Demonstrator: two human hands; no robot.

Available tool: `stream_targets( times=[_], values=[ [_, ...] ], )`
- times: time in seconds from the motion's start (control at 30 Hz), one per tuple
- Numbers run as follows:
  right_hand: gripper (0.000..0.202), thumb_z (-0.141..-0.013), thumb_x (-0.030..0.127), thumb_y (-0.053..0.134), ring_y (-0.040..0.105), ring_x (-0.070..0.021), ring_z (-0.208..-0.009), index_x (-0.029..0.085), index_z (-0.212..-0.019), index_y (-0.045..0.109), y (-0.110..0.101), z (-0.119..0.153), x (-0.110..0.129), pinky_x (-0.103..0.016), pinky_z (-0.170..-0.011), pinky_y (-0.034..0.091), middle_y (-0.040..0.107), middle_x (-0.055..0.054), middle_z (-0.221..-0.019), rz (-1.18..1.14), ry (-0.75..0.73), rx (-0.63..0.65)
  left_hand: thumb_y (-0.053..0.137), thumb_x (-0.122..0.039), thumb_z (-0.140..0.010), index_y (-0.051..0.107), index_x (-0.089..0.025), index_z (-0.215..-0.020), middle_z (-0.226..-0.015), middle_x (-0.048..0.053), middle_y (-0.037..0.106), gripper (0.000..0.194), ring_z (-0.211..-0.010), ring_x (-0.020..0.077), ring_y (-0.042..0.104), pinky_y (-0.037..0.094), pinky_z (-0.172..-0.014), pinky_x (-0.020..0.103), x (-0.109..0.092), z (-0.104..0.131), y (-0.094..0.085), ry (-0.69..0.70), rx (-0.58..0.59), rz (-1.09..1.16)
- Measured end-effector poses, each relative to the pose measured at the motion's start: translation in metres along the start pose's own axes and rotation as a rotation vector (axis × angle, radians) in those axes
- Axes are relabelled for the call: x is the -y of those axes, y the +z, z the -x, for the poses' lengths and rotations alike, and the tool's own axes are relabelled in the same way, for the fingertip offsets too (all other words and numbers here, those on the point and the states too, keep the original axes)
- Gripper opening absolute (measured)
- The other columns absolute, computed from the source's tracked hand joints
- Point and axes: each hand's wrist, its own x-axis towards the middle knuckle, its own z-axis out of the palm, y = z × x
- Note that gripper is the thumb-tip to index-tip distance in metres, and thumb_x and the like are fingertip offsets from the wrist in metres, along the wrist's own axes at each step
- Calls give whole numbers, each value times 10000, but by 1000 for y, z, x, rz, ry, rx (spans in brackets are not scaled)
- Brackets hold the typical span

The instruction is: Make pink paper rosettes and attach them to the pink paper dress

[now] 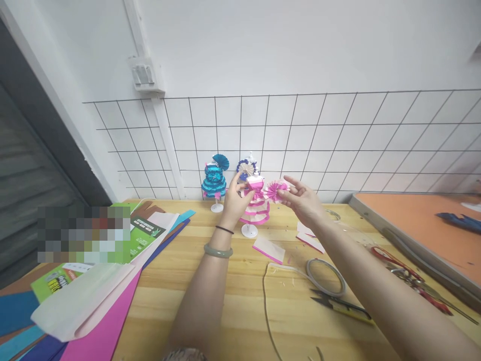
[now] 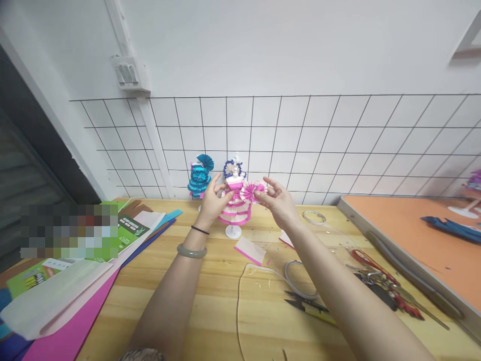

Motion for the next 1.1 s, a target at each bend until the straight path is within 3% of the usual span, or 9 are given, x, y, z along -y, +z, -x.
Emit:
stream_targets(
  times=[0.13,0.37,0.6,0.8,1.1],
  values=[
    [742,-554,312,781,618,-167,-781,203,-1220,475,6,-1,3,-372,-783,504,636,10,-782,67,-65,45,638,-213,-711,287,-221,-1348,-997,75,635,727,-953,183,586,479,-800,303,0,0,0,-8,48,40],
    [754,-532,307,788,595,-143,-714,201,-1217,492,15,-7,10,-345,-768,492,554,69,-637,115,-124,115,630,-206,-712,346,-208,-1315,-1016,82,630,667,-983,185,580,481,-813,305,3,-2,1,6,61,54],
    [582,-594,298,763,626,-123,-672,232,-1129,543,25,-15,16,-310,-709,505,675,13,-767,-159,48,82,609,-190,-725,378,-187,-1295,-1018,88,621,615,-980,184,577,465,-858,324,7,-2,0,47,96,55],
    [524,-618,296,751,647,-150,-754,240,-1100,551,29,-9,5,-330,-742,517,691,-16,-901,-163,49,59,585,-201,-742,334,-191,-1319,-1074,104,596,630,-1018,201,560,483,-837,338,6,-1,1,28,123,92],
    [521,-628,262,752,643,-133,-748,236,-1102,538,25,-4,-18,-304,-744,511,692,-9,-917,-272,79,74,647,-221,-701,296,-218,-1336,-1135,99,575,726,-1069,213,535,455,-883,345,3,1,3,8,135,37]
  ],
)
